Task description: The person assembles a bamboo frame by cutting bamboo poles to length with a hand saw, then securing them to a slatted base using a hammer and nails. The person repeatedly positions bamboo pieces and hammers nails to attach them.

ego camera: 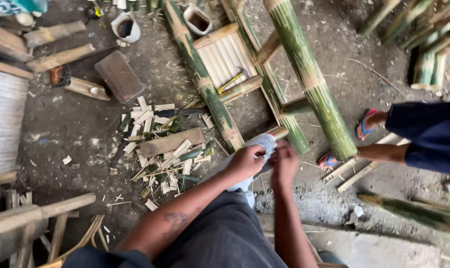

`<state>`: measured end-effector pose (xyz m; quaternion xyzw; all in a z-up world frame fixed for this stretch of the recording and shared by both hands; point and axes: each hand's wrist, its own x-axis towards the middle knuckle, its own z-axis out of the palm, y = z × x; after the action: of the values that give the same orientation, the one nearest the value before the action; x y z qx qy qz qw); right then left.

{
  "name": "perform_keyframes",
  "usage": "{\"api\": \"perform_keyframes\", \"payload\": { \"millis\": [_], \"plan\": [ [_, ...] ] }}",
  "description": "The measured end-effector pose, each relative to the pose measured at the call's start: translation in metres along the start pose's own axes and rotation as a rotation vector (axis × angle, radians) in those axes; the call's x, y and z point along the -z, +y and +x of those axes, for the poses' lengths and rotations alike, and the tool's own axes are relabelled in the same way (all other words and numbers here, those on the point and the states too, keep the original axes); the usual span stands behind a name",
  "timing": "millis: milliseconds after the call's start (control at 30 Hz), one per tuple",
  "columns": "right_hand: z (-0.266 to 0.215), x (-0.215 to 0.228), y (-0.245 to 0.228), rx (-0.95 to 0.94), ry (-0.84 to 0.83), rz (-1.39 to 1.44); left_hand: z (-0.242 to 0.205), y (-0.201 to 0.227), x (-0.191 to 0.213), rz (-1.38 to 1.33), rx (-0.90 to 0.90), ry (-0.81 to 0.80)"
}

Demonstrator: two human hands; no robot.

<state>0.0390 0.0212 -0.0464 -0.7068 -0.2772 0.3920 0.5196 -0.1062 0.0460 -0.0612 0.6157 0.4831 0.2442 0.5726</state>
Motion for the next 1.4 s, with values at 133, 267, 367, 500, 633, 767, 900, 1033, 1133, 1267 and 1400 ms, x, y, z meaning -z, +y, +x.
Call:
{"api": "perform_keyframes", "payload": {
  "millis": [133, 267, 367, 500, 633, 767, 900, 1033, 1133, 1267, 1400],
  "plan": [
    [-0.042, -0.071, 0.011, -0.201, -0.286, 0.038, -0.02, 0.009, 0.073, 0.083, 0.001, 0.218],
    [-0.02, -0.117, -0.016, -0.131, -0.425, 0.014, -0.001, 0.022, 0.126, 0.054, -0.011, 0.255],
    [0.011, -0.158, -0.036, -0.065, -0.482, 0.012, 0.029, 0.023, 0.163, 0.011, -0.005, 0.267],
    [0.073, -0.242, -0.042, -0.058, -0.52, -0.018, 0.102, -0.016, 0.232, -0.067, -0.049, 0.296],
    [0.17, -0.37, -0.018, -0.073, -0.537, -0.057, 0.21, -0.106, 0.328, -0.079, -0.063, 0.403],
    [0.273, -0.546, -0.002, -0.275, -0.456, -0.016, 0.345, -0.188, 0.462, -0.078, 0.06, 0.409],
    [0.391, -0.713, 0.015, -0.312, -0.443, -0.002, 0.503, -0.267, 0.595, -0.029, 0.414, 0.28],
    [0.468, -0.83, 0.043, -0.367, -0.438, 0.083, 0.605, -0.359, 0.682, 0.059, 0.208, 0.446],
    [0.513, -0.884, 0.065, -0.416, -0.431, 0.098, 0.669, -0.42, 0.708, -0.063, 0.402, 0.414],
    [0.577, -0.934, 0.126, -0.402, -0.495, 0.122, 0.755, -0.514, 0.721, -0.124, 0.358, 0.422],
    [0.649, -0.994, 0.227, -0.265, -0.565, 0.151, 0.846, -0.646, 0.737, -0.172, 0.311, 0.549]
  ]
}}
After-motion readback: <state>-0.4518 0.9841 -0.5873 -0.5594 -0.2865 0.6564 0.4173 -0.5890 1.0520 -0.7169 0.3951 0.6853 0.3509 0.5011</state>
